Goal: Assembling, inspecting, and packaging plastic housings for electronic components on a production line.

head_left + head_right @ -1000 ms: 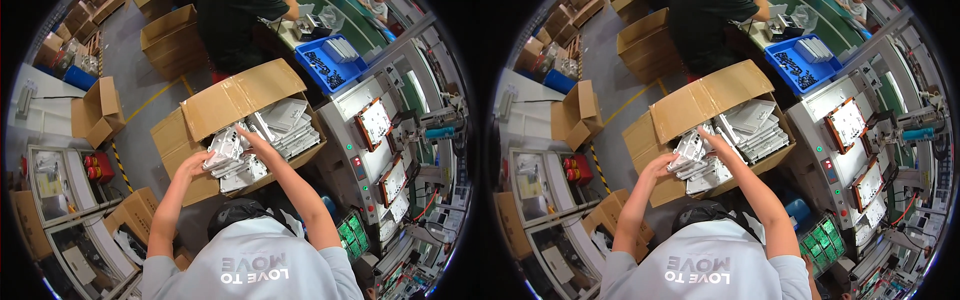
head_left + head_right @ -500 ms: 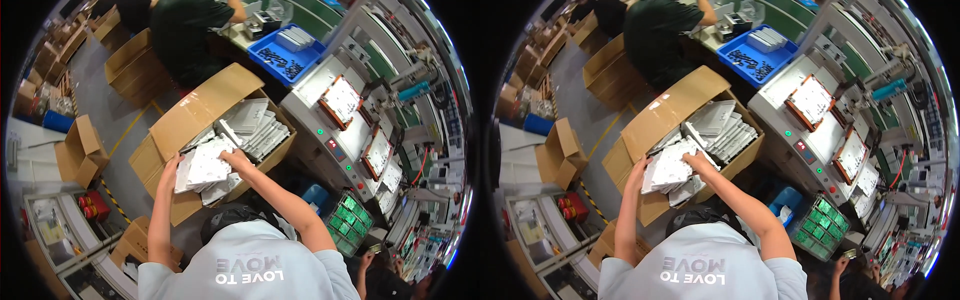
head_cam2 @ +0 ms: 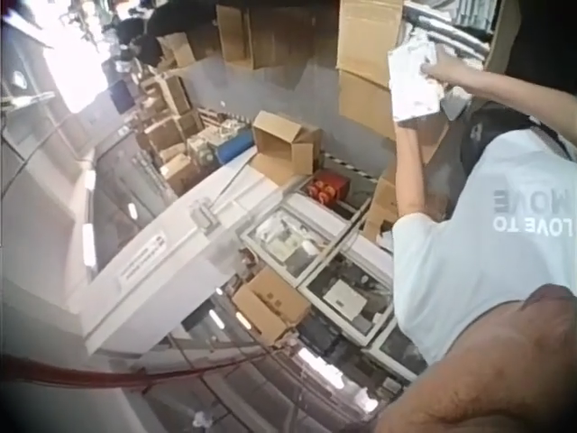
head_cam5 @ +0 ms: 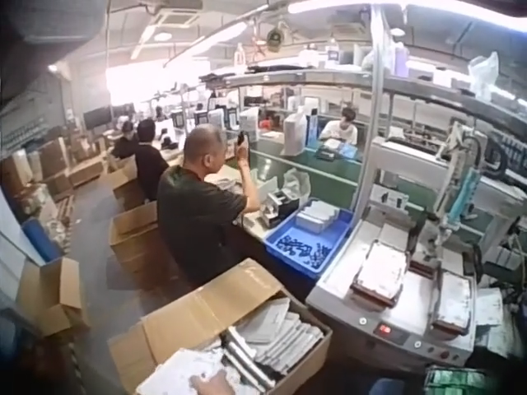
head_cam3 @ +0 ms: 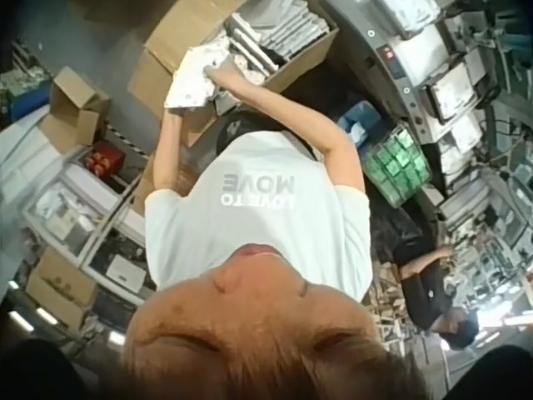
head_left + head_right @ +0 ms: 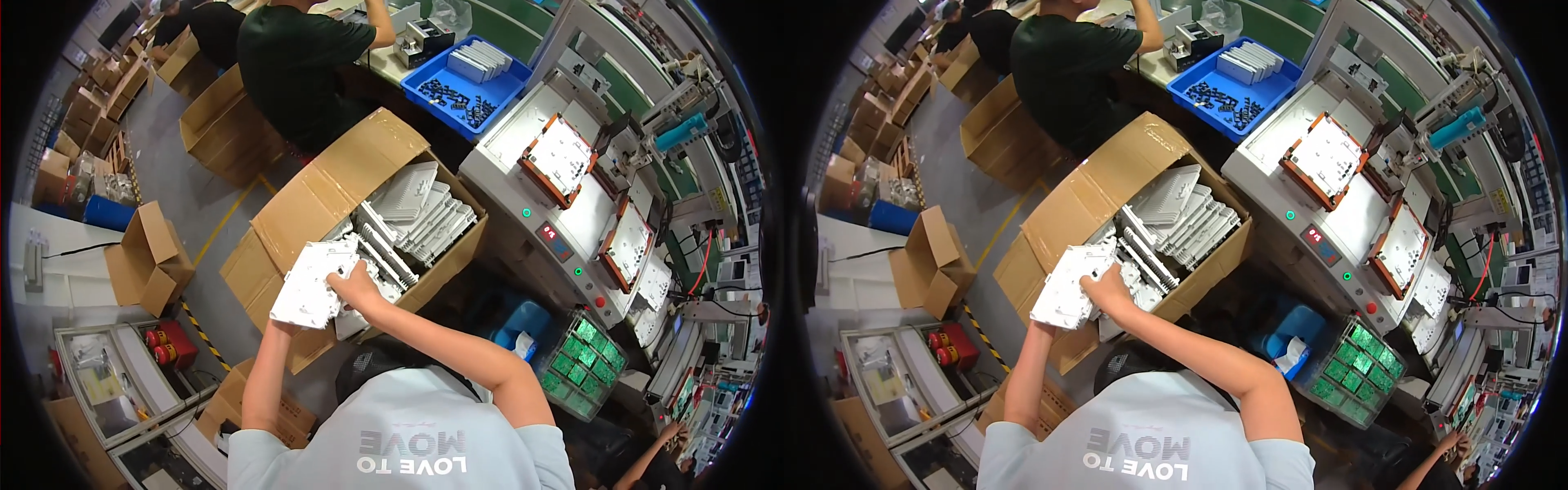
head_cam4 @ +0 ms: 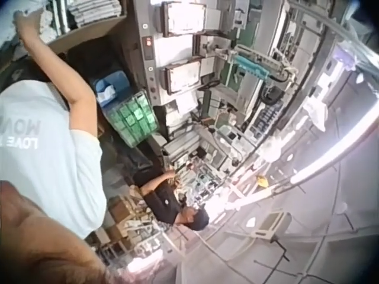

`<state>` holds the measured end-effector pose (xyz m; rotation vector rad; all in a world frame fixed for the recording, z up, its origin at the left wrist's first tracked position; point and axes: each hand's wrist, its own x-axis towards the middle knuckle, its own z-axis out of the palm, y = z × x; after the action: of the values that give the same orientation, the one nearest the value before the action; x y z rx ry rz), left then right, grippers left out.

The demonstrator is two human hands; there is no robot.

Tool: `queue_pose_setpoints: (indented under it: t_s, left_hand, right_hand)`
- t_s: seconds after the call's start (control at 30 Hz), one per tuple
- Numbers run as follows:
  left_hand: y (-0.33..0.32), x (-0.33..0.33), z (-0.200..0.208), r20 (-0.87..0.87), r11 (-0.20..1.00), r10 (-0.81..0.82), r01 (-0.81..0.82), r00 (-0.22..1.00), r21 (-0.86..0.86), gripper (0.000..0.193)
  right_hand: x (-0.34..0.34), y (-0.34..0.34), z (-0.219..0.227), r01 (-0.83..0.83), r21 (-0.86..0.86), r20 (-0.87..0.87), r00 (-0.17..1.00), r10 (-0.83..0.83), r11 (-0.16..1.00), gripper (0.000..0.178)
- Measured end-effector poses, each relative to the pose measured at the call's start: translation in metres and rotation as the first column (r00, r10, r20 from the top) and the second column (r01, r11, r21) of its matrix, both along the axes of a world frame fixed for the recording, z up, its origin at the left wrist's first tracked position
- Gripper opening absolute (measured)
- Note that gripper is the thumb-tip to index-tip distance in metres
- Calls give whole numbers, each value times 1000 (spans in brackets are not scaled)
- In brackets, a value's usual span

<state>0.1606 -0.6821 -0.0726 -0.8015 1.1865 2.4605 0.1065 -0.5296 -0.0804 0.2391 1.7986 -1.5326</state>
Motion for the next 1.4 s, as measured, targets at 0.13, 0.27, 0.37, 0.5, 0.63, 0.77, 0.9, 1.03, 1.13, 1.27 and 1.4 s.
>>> queue_pose_setpoints:
  t_s: [0.13, 0.27, 0.37, 0.5, 0.63, 0.77, 0.9, 1.03, 1.13, 1.27, 1.4]
  left_hand:
    - [-4, 18, -11, 13, 984, -88, 89, 996, -151, 46]
    - [-24, 15, -68, 136, 983, -181, 180, 974, 23, 45]
    - [-33, 1, -92, 24, 948, -276, 277, 961, -158, 49]
    - [-5, 2, -64, 132, 998, -61, 62, 989, -9, 57]
    - [-26, 6, -67, -67, 940, -212, 185, 975, -287, 60]
    - [44, -11, 39, -116, 997, 15, -23, 993, -74, 57]
    - [150, -18, 143, -22, 937, 135, -135, 991, -322, 58]
    - [201, -51, 98, -325, 931, -190, 64, 926, -359, 72]
    - [272, -66, 115, -304, 919, -288, 172, 908, -355, 71]
    - [367, -82, 138, -244, 771, -632, 566, 736, -291, 77]
    - [444, -79, 127, -364, 432, -880, 831, 304, -350, 90]
  right_hand:
    - [3, 23, 28, -61, -41, 87, 994, 65, 997, 77]
    - [22, 41, -10, 47, -169, 46, 998, -40, 984, 78]
    - [36, 46, -25, 74, -243, -66, 994, -92, 967, 72]
    - [38, 62, -10, 16, -190, -154, 987, -46, 982, 63]
    - [35, 70, 10, 7, -202, -265, 962, -61, 979, 67]
    - [27, 110, 41, 71, -160, -398, 908, -130, 985, 85]
    - [14, 166, 71, 63, -66, -482, 872, -88, 996, 100]
    - [22, 232, 72, 253, -11, -607, 767, -208, 967, 102]
    - [36, 304, 98, 372, -220, -510, 744, -432, 902, 105]
    - [66, 379, 73, 588, -510, -262, 589, -764, 628, 95]
    - [129, 406, 31, 807, -511, -40, 322, -946, 296, 88]
